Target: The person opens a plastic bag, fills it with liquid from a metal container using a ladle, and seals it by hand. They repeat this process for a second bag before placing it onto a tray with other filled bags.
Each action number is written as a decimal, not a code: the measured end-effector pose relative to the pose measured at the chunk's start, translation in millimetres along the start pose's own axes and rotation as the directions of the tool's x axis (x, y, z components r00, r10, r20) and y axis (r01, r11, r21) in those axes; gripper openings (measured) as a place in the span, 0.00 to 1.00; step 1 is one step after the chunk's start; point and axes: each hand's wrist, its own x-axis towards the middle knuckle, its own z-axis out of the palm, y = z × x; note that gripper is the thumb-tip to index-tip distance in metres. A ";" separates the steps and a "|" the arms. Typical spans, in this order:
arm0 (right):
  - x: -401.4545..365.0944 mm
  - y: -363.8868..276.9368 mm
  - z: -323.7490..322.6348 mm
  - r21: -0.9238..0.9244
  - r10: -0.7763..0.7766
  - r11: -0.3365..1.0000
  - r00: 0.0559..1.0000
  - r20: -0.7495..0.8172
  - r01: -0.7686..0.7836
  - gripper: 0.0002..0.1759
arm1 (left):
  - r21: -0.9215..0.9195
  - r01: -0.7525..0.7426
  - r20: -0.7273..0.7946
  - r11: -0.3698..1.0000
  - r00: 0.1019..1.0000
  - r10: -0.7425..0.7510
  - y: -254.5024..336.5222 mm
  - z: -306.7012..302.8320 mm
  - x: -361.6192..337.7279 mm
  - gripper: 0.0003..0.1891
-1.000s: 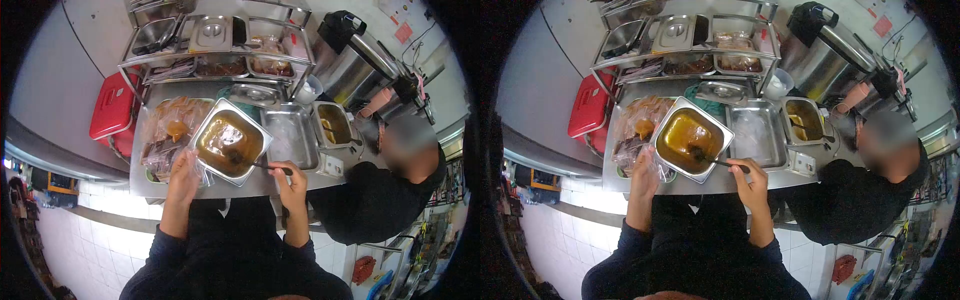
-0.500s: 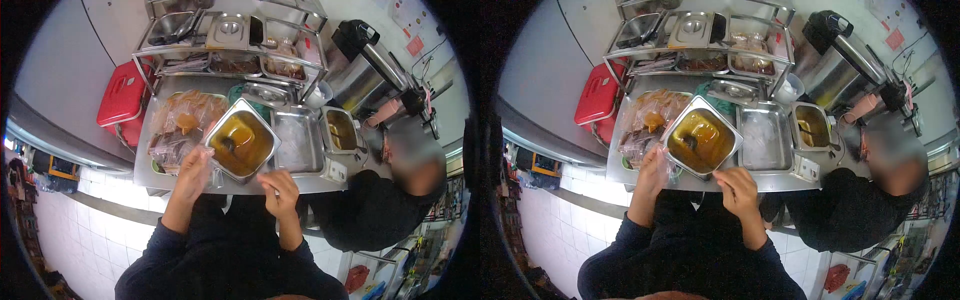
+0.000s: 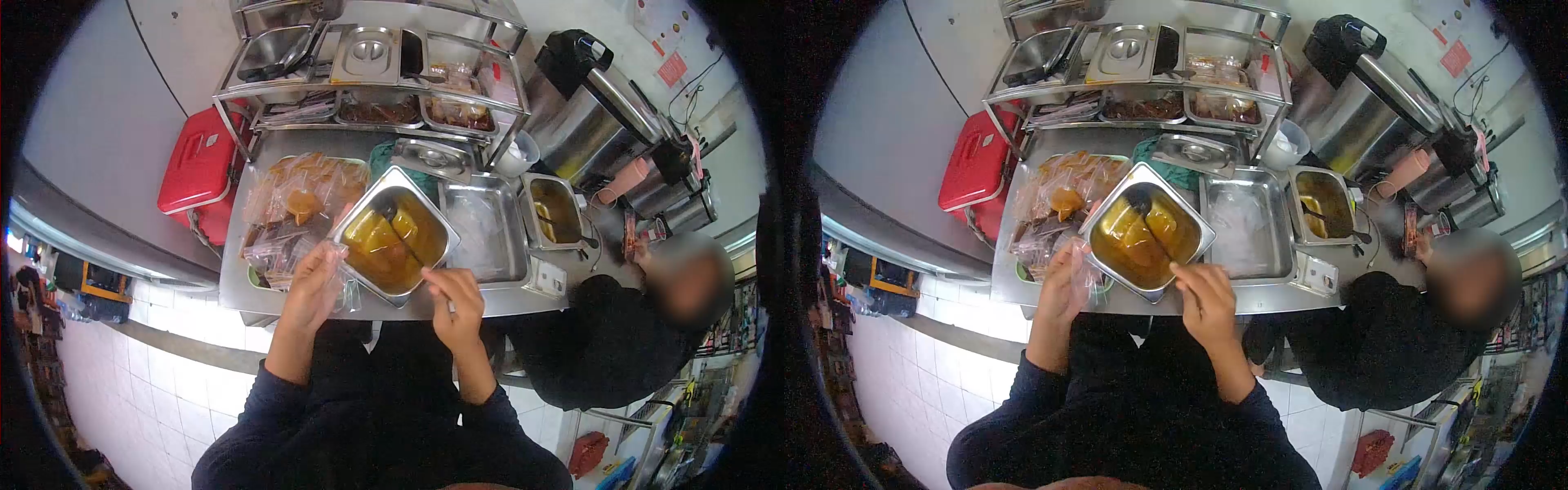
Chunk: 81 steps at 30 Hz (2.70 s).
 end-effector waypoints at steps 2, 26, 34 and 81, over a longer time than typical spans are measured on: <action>-10.0 -3.1 1.0 0.167 0.000 0.986 0.996 0.094 -0.016 0.09 | -0.034 0.077 -0.025 0.996 0.997 -0.078 0.4 -5.9 -0.5 0.09; 3.1 22.3 -32.2 -0.011 -0.028 1.000 1.000 -0.005 0.028 0.07 | 0.048 0.004 -0.014 0.999 1.000 -0.003 1.4 -2.9 0.1 0.10; -8.1 2.3 -23.1 0.054 0.048 0.997 0.996 0.081 -0.053 0.09 | 0.213 -0.088 0.079 0.973 0.994 0.072 -3.7 -2.8 -12.3 0.10; -21.6 5.6 0.4 0.863 0.872 0.263 0.490 -0.021 -0.431 0.21 | 0.155 0.052 -0.171 0.987 0.985 -0.025 10.0 19.7 21.7 0.23</action>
